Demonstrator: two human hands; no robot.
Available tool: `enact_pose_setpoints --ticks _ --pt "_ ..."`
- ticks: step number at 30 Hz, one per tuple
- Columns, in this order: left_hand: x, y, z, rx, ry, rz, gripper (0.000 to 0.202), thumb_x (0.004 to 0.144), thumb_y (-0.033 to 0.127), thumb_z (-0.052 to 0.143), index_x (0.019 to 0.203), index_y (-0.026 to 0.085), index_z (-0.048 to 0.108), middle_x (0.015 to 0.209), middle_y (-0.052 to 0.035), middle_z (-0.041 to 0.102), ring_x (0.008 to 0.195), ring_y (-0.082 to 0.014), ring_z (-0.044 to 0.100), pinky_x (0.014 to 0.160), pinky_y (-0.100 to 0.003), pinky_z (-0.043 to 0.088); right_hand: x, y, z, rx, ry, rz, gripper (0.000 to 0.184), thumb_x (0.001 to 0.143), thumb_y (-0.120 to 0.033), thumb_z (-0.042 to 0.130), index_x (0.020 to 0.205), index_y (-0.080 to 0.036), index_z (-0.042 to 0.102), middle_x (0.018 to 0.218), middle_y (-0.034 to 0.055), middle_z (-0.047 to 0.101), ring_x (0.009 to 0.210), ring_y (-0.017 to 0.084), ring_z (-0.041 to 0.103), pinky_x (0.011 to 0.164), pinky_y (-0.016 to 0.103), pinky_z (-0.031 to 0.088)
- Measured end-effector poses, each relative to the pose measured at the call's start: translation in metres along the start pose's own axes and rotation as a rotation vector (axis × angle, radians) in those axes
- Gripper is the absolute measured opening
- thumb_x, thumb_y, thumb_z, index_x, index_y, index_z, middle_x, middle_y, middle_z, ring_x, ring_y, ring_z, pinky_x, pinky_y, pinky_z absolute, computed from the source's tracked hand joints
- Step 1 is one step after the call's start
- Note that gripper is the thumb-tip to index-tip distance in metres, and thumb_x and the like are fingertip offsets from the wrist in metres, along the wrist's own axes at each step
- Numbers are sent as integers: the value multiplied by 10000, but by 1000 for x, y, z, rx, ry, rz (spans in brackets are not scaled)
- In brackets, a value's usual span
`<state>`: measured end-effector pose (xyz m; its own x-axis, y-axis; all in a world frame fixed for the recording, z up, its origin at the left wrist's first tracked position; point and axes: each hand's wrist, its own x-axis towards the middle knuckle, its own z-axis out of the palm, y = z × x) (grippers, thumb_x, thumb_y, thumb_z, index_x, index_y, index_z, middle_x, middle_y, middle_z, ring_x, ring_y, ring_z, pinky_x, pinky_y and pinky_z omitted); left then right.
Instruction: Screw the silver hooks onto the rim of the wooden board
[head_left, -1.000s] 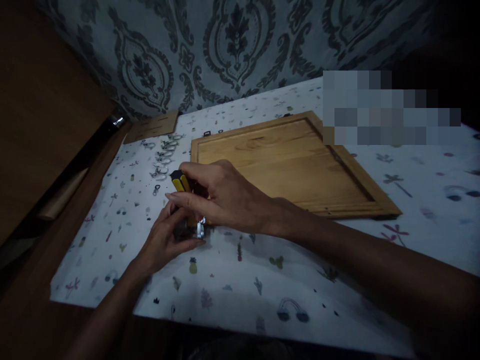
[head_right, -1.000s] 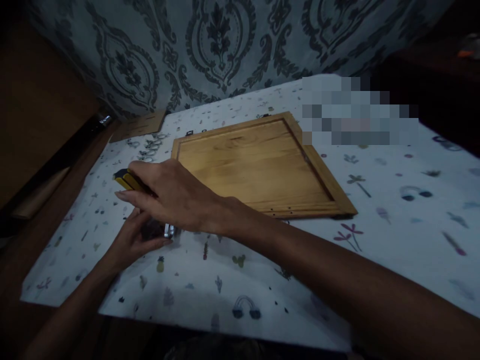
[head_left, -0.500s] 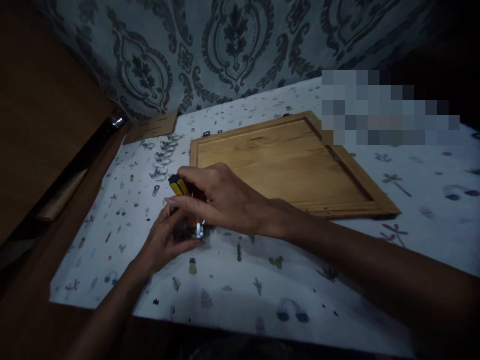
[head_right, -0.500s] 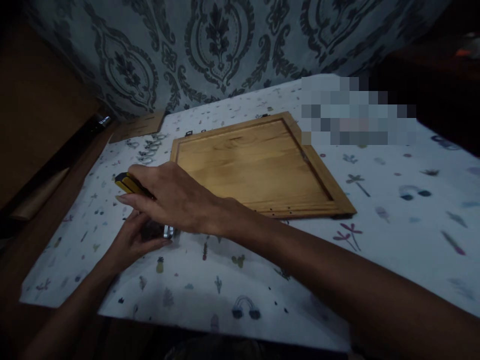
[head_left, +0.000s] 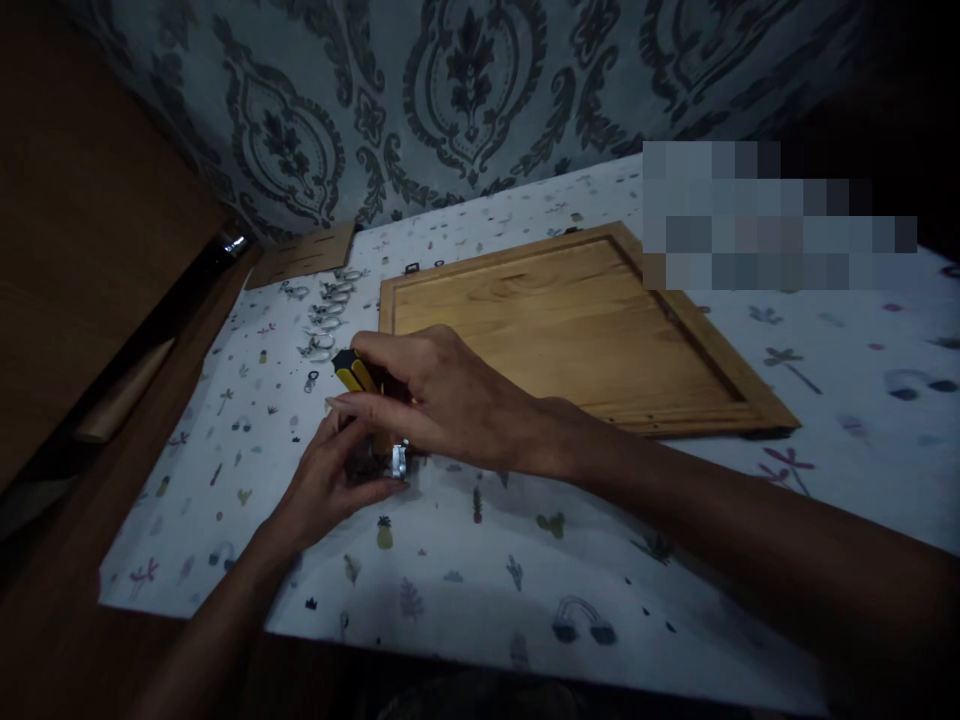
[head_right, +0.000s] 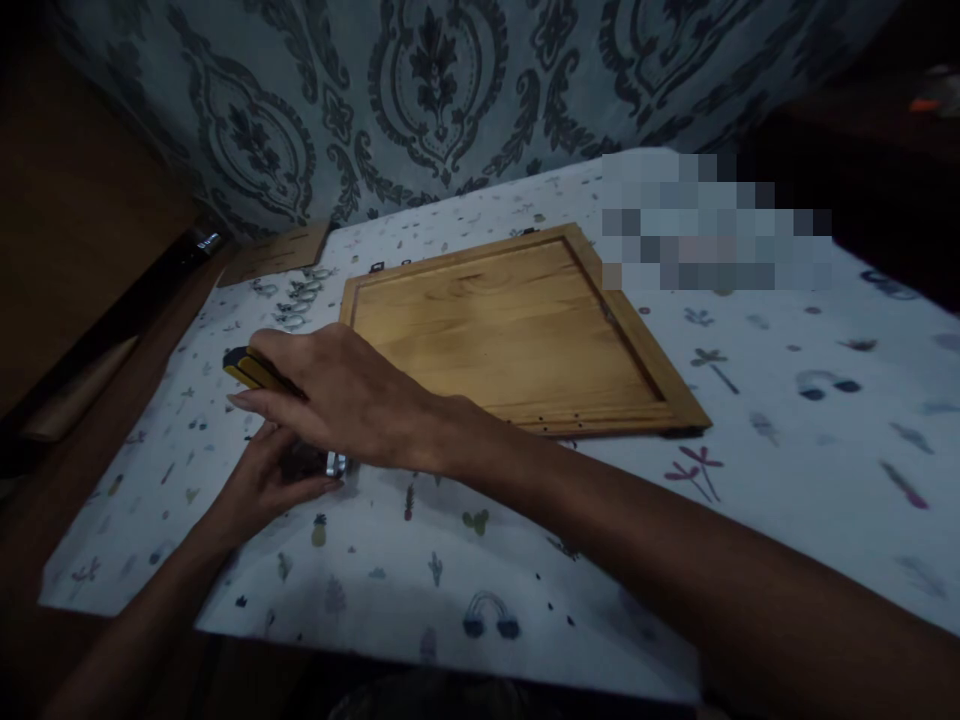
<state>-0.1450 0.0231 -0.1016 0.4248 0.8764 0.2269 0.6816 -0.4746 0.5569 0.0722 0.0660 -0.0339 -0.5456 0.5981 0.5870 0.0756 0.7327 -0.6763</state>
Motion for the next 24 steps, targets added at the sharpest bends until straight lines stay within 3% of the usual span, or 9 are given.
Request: enact_pose_setpoints --ticks 5,9,15,19,24 --pt "-3 -5 2 -17 4 -60 413 770 510 795 1041 207 724 1001 -76 709 972 -300 648 869 -443 539 -1 -1 4 10 -47 -60 359 952 -220 624 745 -222 331 660 -76 419 591 78 403 599 237 299" --pt "-2 -3 2 -61 -22 -88 381 769 521 790 957 195 728 858 -64 715 837 -275 666 748 -418 558 -1 -2 6 6 -58 -75 318 954 -227 633 766 -214 376 694 -64 478 603 83 408 606 234 308" --pt "-2 -3 2 -191 -90 -109 342 829 457 758 1036 187 717 897 -69 734 849 -266 696 753 -409 578 0 -4 3 29 -144 -61 227 961 -189 609 814 -202 436 706 -58 500 624 95 433 621 237 322" --pt "-2 -3 2 -101 -24 -57 362 784 460 800 1027 203 725 980 -78 722 939 -291 673 846 -450 557 1 -2 -1 86 -159 -62 239 971 -208 591 803 -202 421 695 -59 490 624 95 446 627 243 320" --pt "-1 -2 2 -9 37 -1 479 764 438 821 1185 253 688 1154 -76 668 1107 -319 608 951 -459 512 4 5 -5 96 -144 -62 322 969 -238 594 752 -217 357 684 -66 460 634 92 438 634 250 313"
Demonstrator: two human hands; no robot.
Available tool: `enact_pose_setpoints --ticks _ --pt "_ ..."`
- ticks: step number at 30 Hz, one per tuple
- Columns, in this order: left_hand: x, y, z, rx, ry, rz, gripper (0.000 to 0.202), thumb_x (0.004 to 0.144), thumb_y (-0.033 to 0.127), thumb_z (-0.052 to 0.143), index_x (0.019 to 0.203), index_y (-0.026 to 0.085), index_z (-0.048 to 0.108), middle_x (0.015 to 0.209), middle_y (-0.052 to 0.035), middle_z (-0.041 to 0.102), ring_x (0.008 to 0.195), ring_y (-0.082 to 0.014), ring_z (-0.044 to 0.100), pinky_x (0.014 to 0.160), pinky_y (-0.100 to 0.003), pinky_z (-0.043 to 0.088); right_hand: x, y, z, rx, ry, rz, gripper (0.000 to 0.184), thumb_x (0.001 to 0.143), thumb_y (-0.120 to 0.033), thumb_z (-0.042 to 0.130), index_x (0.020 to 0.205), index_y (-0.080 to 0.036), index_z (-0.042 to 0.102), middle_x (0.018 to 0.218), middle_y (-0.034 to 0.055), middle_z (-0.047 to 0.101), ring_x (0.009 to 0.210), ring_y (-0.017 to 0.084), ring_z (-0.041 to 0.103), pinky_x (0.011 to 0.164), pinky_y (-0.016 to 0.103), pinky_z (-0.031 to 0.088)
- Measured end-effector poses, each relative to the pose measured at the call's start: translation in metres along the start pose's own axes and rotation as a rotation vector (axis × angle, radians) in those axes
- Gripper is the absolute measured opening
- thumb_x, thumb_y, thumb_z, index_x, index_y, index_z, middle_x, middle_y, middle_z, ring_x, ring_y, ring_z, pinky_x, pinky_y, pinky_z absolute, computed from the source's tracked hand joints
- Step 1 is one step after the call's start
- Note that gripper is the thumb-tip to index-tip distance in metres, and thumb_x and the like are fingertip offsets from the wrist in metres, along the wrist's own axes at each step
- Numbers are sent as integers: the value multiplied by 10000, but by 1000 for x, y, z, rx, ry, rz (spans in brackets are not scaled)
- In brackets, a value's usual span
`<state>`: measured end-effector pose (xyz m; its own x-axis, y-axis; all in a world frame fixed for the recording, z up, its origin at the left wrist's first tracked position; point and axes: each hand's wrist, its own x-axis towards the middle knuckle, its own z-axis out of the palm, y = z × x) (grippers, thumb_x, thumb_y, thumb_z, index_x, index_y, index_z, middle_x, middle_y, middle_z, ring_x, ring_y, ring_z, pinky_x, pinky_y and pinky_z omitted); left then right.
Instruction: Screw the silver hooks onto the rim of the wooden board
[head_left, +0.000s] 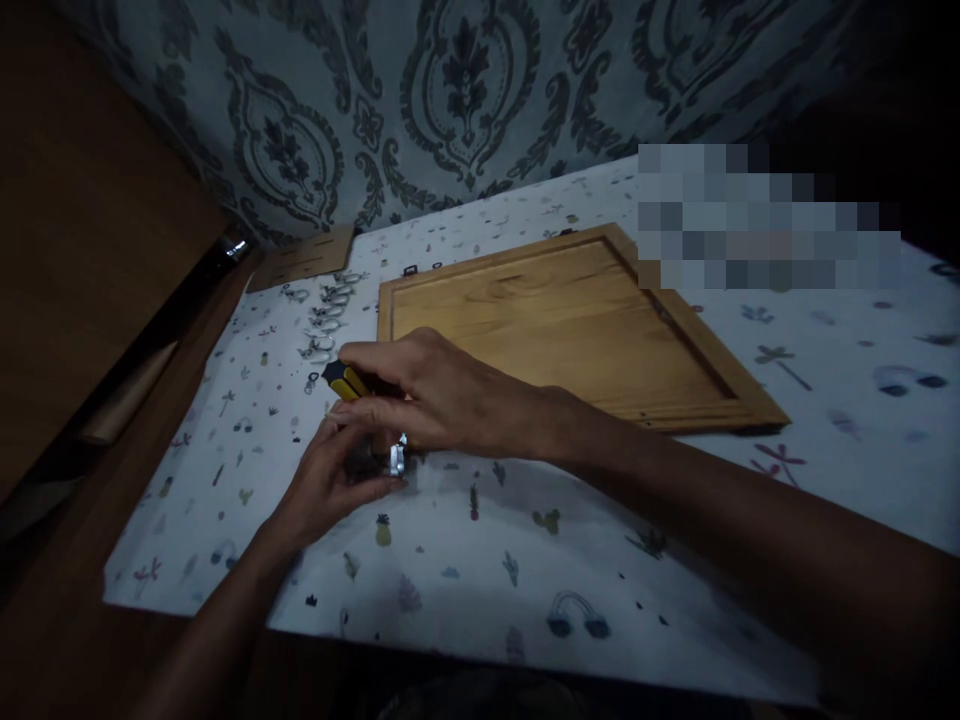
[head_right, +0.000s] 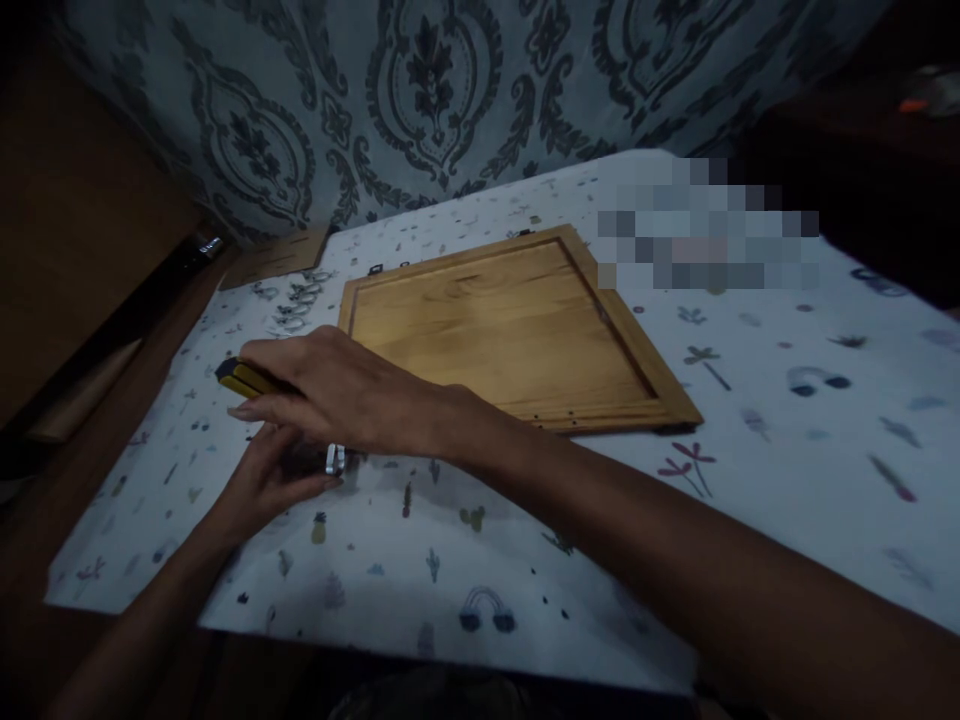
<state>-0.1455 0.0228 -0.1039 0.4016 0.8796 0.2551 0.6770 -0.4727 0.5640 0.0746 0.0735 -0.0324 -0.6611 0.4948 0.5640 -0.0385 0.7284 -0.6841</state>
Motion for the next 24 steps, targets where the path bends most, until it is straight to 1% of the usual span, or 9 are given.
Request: enact_pose_setpoints --ticks 9,16,19,21,23,24 --pt "-1 -1 -2 45 -22 8 460 790 453 801 1183 241 692 1150 -65 659 1099 -292 597 926 -402 512 0 0 -4 -13 -28 -18 324 977 -230 574 745 -218 347 659 -71 428 615 91 422 618 238 312" --pt "0 -1 0 14 -10 16 500 776 457 813 1212 250 682 1154 -69 659 1102 -293 601 948 -420 510 0 2 -3 -18 -24 -39 316 974 -223 574 749 -214 353 662 -73 424 606 84 406 624 243 306" --pt "-1 -4 1 -23 -2 -6 520 772 470 813 1219 239 679 1147 -77 659 1102 -302 605 959 -438 506 -1 1 1 -78 -7 5 296 966 -265 578 749 -208 384 655 -74 429 591 87 394 608 253 285" --pt "-3 -7 2 -60 -19 -36 471 780 481 803 1156 216 699 1103 -80 664 1069 -301 617 937 -439 517 0 -3 4 -175 25 67 279 943 -261 582 730 -201 413 647 -63 432 614 103 414 612 266 279" --pt "-4 -10 3 -100 -46 -74 420 783 490 795 1062 187 713 1049 -85 666 1032 -301 628 894 -433 539 1 -10 7 -217 69 110 188 903 -207 591 754 -186 479 687 -37 486 711 135 484 658 279 318" --pt "-4 -9 4 -117 -56 -92 413 785 489 792 1044 177 709 1044 -90 666 1032 -303 631 880 -431 549 1 -14 8 -181 90 121 86 888 -164 580 821 -175 527 742 -20 533 775 149 518 695 285 349"
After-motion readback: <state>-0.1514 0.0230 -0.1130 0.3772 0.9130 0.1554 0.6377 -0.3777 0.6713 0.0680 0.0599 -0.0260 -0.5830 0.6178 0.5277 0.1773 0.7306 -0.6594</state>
